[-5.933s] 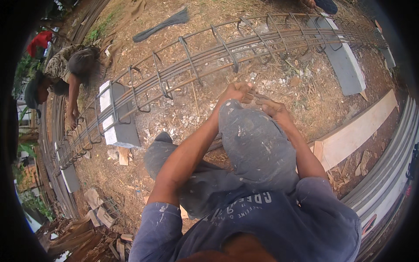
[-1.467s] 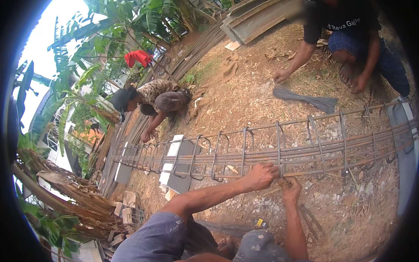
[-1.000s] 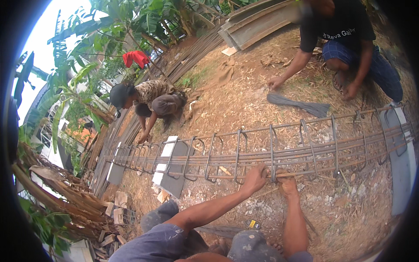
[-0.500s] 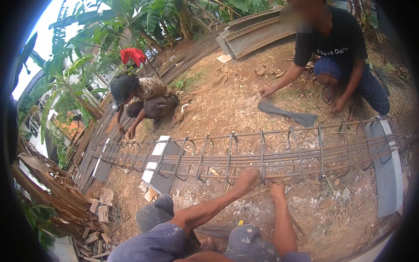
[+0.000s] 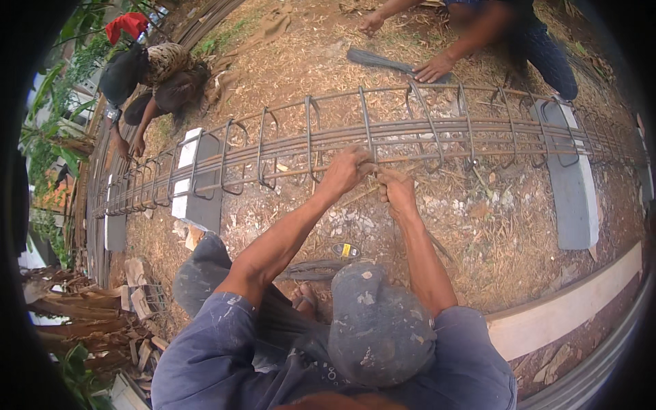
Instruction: The person ties rebar ties around intersections of a rebar cage using a manual rebar tying tool. The person repeatedly picks up ties, wraps them around the rebar, and twists them to secure the cage. Other workers are visible nearby performing similar tasks.
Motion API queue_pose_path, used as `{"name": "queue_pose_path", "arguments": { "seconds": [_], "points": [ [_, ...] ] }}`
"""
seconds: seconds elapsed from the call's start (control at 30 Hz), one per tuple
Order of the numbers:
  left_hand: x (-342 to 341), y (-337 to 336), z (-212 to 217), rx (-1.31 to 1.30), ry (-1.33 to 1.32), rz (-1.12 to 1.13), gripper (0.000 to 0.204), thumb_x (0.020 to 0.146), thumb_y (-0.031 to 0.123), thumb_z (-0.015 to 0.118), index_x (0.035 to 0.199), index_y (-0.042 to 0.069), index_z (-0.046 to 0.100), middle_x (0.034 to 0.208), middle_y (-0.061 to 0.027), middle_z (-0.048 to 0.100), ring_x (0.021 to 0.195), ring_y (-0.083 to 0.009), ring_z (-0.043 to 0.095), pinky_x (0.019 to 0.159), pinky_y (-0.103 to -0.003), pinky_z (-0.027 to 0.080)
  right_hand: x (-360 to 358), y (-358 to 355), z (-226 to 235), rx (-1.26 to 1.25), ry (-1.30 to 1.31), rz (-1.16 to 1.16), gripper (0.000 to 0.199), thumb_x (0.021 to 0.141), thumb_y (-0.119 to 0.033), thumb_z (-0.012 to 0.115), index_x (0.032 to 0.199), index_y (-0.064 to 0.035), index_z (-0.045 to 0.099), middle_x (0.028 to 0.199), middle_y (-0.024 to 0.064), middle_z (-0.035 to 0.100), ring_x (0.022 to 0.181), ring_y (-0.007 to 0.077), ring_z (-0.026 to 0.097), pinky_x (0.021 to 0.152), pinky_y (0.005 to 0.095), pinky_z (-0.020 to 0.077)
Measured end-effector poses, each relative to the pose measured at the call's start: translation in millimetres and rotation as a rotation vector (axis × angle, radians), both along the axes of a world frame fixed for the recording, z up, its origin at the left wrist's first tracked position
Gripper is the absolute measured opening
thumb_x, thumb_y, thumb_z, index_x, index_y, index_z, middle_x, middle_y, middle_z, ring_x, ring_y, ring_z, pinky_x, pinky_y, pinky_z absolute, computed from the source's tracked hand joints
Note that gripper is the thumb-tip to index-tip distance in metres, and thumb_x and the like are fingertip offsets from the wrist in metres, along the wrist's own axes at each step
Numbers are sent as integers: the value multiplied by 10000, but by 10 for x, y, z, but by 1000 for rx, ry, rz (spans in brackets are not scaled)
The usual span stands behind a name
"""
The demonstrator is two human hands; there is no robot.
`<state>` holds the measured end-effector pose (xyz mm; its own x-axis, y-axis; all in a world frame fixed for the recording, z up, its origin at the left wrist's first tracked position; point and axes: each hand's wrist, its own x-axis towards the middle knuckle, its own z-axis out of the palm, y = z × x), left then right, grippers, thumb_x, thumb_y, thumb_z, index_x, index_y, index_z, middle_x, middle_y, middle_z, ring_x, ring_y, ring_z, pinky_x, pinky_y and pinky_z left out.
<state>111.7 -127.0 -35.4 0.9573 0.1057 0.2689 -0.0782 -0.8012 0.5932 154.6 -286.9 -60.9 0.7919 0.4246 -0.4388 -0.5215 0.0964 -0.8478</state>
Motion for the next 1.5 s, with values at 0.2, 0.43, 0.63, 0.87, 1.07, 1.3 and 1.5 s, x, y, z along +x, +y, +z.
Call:
{"name": "queue_pose_path", "arguments": {
  "seconds": [0.2,0.43,0.63,0.87,1.07,1.3,1.5],
  "points": [
    [-88,-1,-360,-208,-287,-36,174,765,89,710,934,53,691,944,-139,637,935,-339,591,833,-426,485,-270,-297,258,-301,-207,116,192,898,-103,596,1019,27,669,701,29,604,546,94,523,472,261,398],
    [-117,-95,-488,-229,-398,80,120,707,84,717,820,46,698,923,-114,647,919,-310,585,833,-425,468,-63,232,683,-767,-992,405,154,837,-107,575,890,-3,676,807,204,651,682,344,611,667,441,473],
    [-28,-159,-406,-195,-377,154,84,693,70,711,770,45,693,844,-120,651,842,-320,601,765,-425,466,443,352,721,-1131,-1058,522,164,782,-79,568,862,2,686,827,254,662,791,431,653,748,482,510],
    [17,-43,-323,-373,-133,124,85,719,97,699,781,48,730,939,-121,675,958,-327,609,812,-440,503,197,28,578,-683,-366,682,336,880,-276,629,949,49,681,783,185,679,647,264,640,601,392,521],
    [-135,97,-136,-188,-9,18,287,761,162,719,1026,56,688,1089,-155,636,983,-350,629,855,-431,514,-52,-732,-182,-504,69,183,457,913,-392,638,1163,-10,608,798,81,665,686,175,645,607,305,524],
    [1,102,-247,103,177,-21,394,770,302,741,1089,81,675,1127,-157,630,948,-341,658,828,-444,541,-505,-1692,-948,-1407,-773,867,765,733,-248,763,1367,-42,388,1247,247,471,1080,432,555,887,494,487],
    [51,179,-367,85,153,-62,327,802,374,699,986,105,723,1033,-131,667,871,-306,677,768,-425,549,-299,-1701,-967,-1358,-666,997,606,801,-217,681,1317,-38,418,1046,237,551,924,425,599,816,480,493]
  ]
}}
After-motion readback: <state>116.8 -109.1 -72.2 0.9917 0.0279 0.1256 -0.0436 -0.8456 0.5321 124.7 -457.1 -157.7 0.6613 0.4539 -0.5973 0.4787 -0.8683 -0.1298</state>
